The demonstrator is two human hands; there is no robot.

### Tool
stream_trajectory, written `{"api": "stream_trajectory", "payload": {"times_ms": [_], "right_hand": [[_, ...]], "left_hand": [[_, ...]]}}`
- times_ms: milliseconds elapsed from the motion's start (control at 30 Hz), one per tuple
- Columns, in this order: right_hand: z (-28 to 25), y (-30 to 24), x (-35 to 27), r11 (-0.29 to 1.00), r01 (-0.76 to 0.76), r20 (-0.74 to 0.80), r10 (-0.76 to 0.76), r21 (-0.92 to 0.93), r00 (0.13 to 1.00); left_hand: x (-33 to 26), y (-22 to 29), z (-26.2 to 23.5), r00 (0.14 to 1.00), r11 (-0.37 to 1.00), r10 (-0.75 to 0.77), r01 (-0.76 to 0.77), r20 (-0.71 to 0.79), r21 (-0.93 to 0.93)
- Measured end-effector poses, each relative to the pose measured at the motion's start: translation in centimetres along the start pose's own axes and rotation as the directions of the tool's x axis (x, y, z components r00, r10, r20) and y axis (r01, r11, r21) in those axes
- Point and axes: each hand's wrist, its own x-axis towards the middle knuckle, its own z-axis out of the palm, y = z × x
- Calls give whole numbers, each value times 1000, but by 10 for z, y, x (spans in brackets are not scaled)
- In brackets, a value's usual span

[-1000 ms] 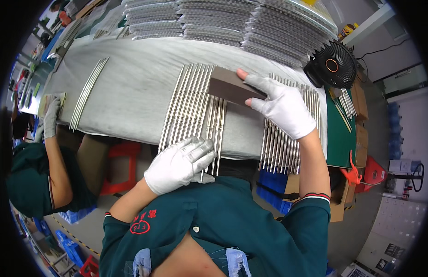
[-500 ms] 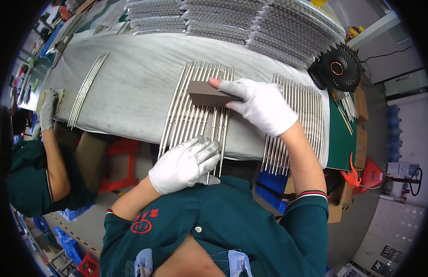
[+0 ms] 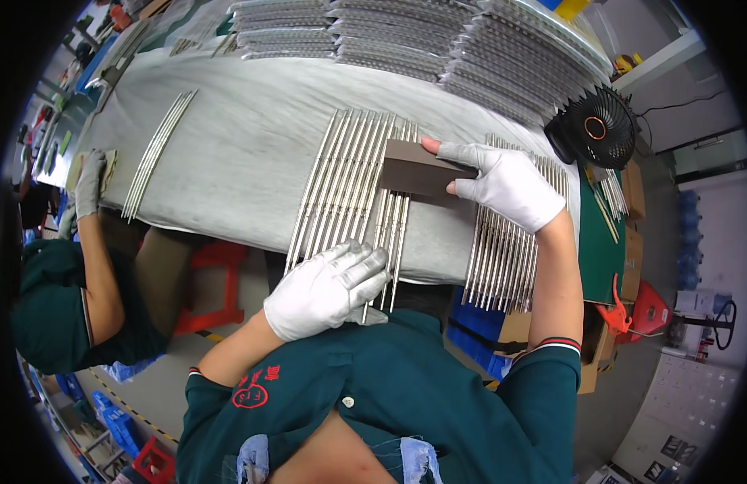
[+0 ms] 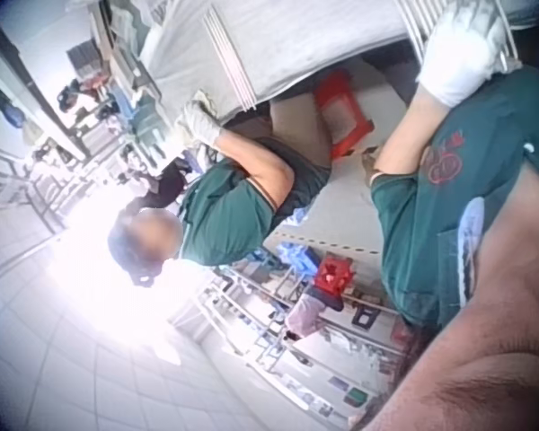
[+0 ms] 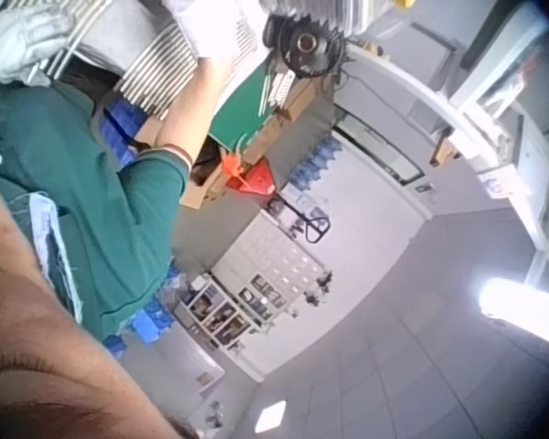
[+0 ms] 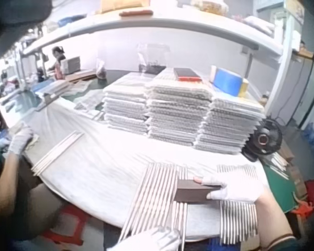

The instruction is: The person uses a sanding block to polish a set of metal rods arranged on a padded workbench. They repeatedly rub the block along the rods and periodically rearrange them to ensure even coverage.

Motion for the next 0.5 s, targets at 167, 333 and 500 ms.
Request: {"api": "stream_trajectory", "payload": {"times_ms": [167, 333, 500], "right_hand": [[15, -42, 16, 986, -12, 13, 15, -168, 1000], [-26, -19, -25, 974, -146, -104, 129, -175, 986], [-29, -20, -32, 947, -274, -103, 260, -169, 960]], "left_hand": [[7, 2, -4, 996, 1000, 17, -19, 85, 25], [5, 0, -6, 993, 1000, -1, -1, 115, 24], [7, 1, -6, 993, 1000, 4, -6, 121, 15]]}}
